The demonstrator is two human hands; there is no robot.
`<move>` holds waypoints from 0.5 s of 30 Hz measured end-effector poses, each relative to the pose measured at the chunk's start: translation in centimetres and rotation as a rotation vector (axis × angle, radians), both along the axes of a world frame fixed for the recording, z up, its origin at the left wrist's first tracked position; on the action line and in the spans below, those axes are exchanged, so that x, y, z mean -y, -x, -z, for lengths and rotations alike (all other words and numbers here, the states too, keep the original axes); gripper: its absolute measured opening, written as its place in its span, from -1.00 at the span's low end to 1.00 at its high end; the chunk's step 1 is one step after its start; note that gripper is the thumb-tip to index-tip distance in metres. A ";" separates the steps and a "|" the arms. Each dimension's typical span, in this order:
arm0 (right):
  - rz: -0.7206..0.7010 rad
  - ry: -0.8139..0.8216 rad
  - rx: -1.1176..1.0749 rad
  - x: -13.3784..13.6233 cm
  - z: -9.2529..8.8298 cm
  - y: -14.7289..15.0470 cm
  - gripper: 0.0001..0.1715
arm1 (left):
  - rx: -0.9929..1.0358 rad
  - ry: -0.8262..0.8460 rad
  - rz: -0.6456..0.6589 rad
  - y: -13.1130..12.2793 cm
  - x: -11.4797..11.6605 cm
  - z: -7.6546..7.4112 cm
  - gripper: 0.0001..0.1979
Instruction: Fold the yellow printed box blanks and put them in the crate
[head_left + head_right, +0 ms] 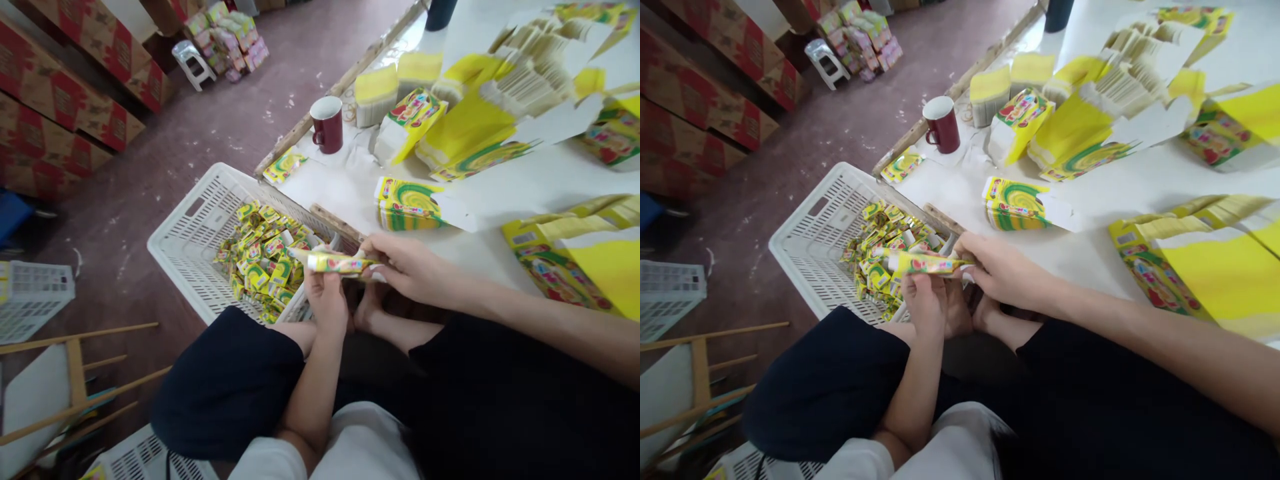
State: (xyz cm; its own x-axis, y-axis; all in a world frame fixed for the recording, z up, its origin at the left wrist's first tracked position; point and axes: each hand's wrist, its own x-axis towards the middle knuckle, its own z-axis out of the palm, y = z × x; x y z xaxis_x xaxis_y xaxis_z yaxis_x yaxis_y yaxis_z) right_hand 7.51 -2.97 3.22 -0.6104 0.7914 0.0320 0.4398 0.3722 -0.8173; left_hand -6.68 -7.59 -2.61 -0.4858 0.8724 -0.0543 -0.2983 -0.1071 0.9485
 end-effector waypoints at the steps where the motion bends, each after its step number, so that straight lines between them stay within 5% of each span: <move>1: -0.010 -0.030 -0.016 -0.3 0.1 -0.3 -0.80 | 0.070 -0.022 -0.061 -0.1 -0.1 0.1 -0.42; 5: -0.020 -0.212 -0.022 -1.3 0.2 -1.7 -0.77 | 0.152 -0.056 -0.129 0.4 -0.4 0.3 -0.54; 8: 0.061 -0.541 0.108 -1.7 -0.3 -3.0 -0.76 | 0.093 -0.152 -0.067 2.4 -0.7 -0.2 -0.41; 12: -0.131 -0.823 0.211 -1.0 -1.9 -3.6 -0.66 | -0.266 -0.196 0.324 4.7 0.2 -1.3 0.03; 15: -0.236 -0.838 0.154 0.1 -2.3 -2.8 -0.67 | -0.467 -0.059 0.571 3.8 1.3 -1.6 -0.08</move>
State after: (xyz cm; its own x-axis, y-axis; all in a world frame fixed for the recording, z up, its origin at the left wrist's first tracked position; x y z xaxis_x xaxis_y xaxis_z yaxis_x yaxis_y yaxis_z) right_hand 10.31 -3.08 5.52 -0.8002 0.3972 0.4494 0.3582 0.9175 -0.1730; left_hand -10.53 -8.88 -1.01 0.0836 0.9913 0.1021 0.1104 -0.1110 0.9877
